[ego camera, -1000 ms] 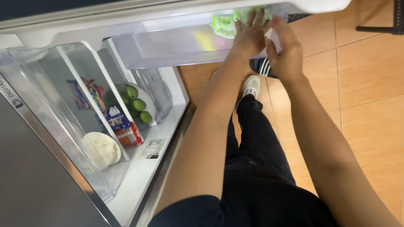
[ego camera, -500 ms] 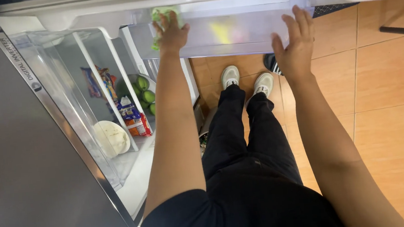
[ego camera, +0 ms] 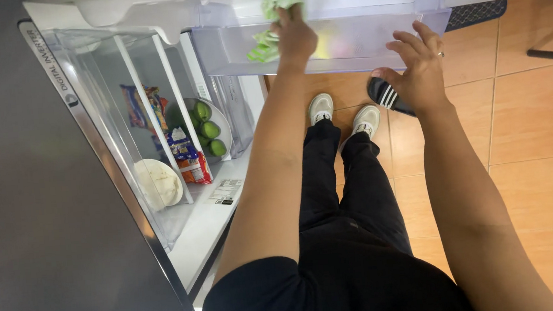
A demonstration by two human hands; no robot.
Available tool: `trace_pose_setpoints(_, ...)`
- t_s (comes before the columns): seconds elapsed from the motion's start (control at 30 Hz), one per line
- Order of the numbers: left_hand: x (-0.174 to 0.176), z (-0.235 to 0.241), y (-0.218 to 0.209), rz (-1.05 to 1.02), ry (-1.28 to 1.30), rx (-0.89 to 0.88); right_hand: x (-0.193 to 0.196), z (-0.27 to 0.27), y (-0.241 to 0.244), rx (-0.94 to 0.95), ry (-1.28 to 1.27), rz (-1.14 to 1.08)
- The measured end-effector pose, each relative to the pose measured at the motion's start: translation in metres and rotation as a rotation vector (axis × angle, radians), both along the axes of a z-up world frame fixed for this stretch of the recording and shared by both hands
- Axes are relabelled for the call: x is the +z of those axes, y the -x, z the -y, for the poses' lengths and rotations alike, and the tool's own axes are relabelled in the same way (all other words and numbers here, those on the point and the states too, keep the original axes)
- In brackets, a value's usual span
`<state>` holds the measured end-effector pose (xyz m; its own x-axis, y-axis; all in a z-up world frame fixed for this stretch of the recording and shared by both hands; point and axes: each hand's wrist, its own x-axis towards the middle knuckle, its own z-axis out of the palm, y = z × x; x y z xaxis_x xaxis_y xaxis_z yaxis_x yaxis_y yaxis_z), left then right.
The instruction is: The person cleans the interior of a refrigerator using a green cloth. They wipe the door shelves and drawers, then rinse the cloth at the sink before returning to wipe the inside of the door and the main compartment. The person removes a drawer to clean it separately and places it back inside.
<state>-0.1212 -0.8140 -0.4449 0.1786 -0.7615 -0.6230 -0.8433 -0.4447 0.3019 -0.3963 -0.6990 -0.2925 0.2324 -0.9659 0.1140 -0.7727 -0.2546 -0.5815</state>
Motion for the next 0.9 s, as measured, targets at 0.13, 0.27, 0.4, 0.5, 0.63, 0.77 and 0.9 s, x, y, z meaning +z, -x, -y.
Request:
trace_pose_setpoints(0.13, -0.090, 0.005, -0.097, -0.017, 0.023, 0.222, 0.004, 0.006, -0.002, 0.001, -0.002, 0.014)
trace_pose_setpoints(0.27, -0.028, 0.012, -0.098, -0.059, -0.104, 0.336, 0.005, 0.005, -0.005, -0.014, 0.009, 0.015)
trace_pose_setpoints(0.4, -0.083, 0.007, -0.051, 0.052, -0.126, -0.059, -0.013, -0.014, -0.011, -0.085, 0.034, 0.052)
trace_pose_setpoints(0.5, 0.005, -0.022, 0.015, 0.070, -0.138, -0.247, -0.014, -0.031, -0.016, -0.152, 0.083, 0.004)
trace_pose_setpoints(0.63, 0.061, -0.008, 0.103, 0.103, -0.021, -0.331, 0.000, -0.037, -0.008, -0.244, 0.154, -0.178)
trace_pose_setpoints(0.77, 0.107, -0.009, 0.147, 0.051, 0.006, -0.460, -0.008, -0.041, 0.005, -0.276, 0.116, -0.175)
trace_pose_setpoints(0.9, 0.101, -0.017, 0.149, 0.087, 0.115, -0.643, -0.009, -0.039, 0.001, -0.254, -0.019, -0.119)
